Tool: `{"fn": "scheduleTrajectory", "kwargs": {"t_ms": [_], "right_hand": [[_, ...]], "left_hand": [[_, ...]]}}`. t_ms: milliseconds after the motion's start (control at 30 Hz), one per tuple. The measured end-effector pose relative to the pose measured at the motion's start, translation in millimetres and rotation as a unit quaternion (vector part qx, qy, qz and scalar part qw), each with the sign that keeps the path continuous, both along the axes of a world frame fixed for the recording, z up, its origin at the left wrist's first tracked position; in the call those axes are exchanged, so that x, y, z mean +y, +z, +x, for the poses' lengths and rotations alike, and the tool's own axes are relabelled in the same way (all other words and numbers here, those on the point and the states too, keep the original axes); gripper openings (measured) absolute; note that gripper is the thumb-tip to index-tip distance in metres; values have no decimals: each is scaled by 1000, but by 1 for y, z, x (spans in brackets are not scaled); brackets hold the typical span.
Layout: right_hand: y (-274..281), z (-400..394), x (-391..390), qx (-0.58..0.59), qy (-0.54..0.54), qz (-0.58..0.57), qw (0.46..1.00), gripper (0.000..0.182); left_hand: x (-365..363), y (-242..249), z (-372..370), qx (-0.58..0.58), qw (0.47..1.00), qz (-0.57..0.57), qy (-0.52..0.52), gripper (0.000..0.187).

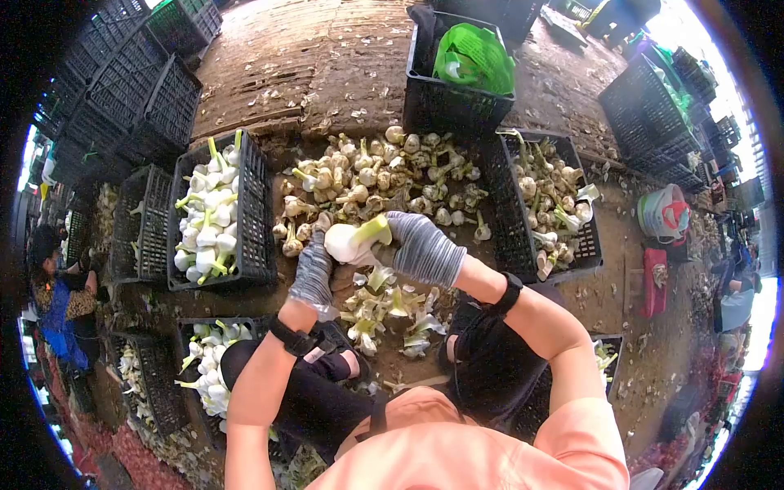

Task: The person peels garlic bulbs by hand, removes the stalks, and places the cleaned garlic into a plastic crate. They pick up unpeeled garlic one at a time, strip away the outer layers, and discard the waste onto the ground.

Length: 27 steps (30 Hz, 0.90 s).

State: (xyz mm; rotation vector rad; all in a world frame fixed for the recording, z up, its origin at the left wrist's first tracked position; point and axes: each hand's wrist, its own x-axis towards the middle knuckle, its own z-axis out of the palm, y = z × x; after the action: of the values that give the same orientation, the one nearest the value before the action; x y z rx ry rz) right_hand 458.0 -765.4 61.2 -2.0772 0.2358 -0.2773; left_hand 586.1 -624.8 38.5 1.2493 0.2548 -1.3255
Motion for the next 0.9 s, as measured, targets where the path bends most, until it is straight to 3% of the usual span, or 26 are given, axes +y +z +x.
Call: {"fn": "scheduleTrajectory", "kwargs": {"t_ms": [67, 100, 133, 200, 233, 267, 300, 333, 367, 400, 467, 500, 600, 633, 667, 733, 800, 833, 900], "right_hand": [[2, -3, 4, -25, 14, -56, 998, 22], [-3, -4, 1, -25, 45, -35, 998, 24], [-3, -6, 3, -24, 45, -33, 998, 24], [-1, -9, 8, 81, -16, 198, 977, 26], [-14, -7, 5, 72, -32, 215, 973, 28], [-21, -7, 3, 72, -33, 215, 973, 28], [-25, -6, 1, 63, -53, 192, 978, 28], [-27, -6, 0, 54, -72, 168, 982, 27], [-20, -4, 3, 75, -89, 159, 980, 27], [-14, -3, 5, 75, -89, 159, 980, 27], [-6, -4, 8, 34, -105, 110, 988, 25], [-8, -5, 8, 35, -105, 111, 988, 25], [-12, -8, 3, -12, -78, 109, 991, 24], [-8, -10, -1, 20, -98, 281, 954, 23], [-6, -13, -6, 52, -114, 444, 887, 22], [-14, -15, -14, 65, -94, 453, 884, 21], [-28, -13, -14, -88, -2, 215, 973, 21], [-29, -17, -17, -51, -12, 608, 792, 21], [-15, -18, -16, -22, -46, 625, 779, 21]], "left_hand": [[9, -23, 11, 157, 976, -114, -99, 45], [8, 3, 7, 71, 990, -53, -110, 42], [3, 8, 4, 72, 990, -51, -109, 42], [-7, 13, 0, 7, 997, 62, -43, 37], [0, -14, 9, -53, 997, -20, -61, 36], [-2, -18, 7, -53, 996, -20, -62, 36], [-4, -21, 4, -274, 960, -58, -18, 37], [-6, -23, 2, -480, 872, -93, 27, 39], [-5, -10, -1, -445, 881, -162, -2, 42], [-6, -6, -5, -446, 880, -163, -2, 42], [-9, -3, -14, -585, 791, -143, -111, 45], [-8, -6, -14, -515, 832, -135, -155, 44], [-11, 6, -10, -497, 833, -200, -139, 44], [-3, 20, -4, -329, 909, -156, -204, 53], [-1, 18, -3, -329, 909, -157, -204, 53], [2, 11, -2, -206, 938, -235, -152, 56], [1, 15, 1, -238, 919, -272, -159, 47], [1, 18, 0, -223, 926, -268, -147, 47], [-1, 17, 1, -207, 932, -264, -137, 49]]}}
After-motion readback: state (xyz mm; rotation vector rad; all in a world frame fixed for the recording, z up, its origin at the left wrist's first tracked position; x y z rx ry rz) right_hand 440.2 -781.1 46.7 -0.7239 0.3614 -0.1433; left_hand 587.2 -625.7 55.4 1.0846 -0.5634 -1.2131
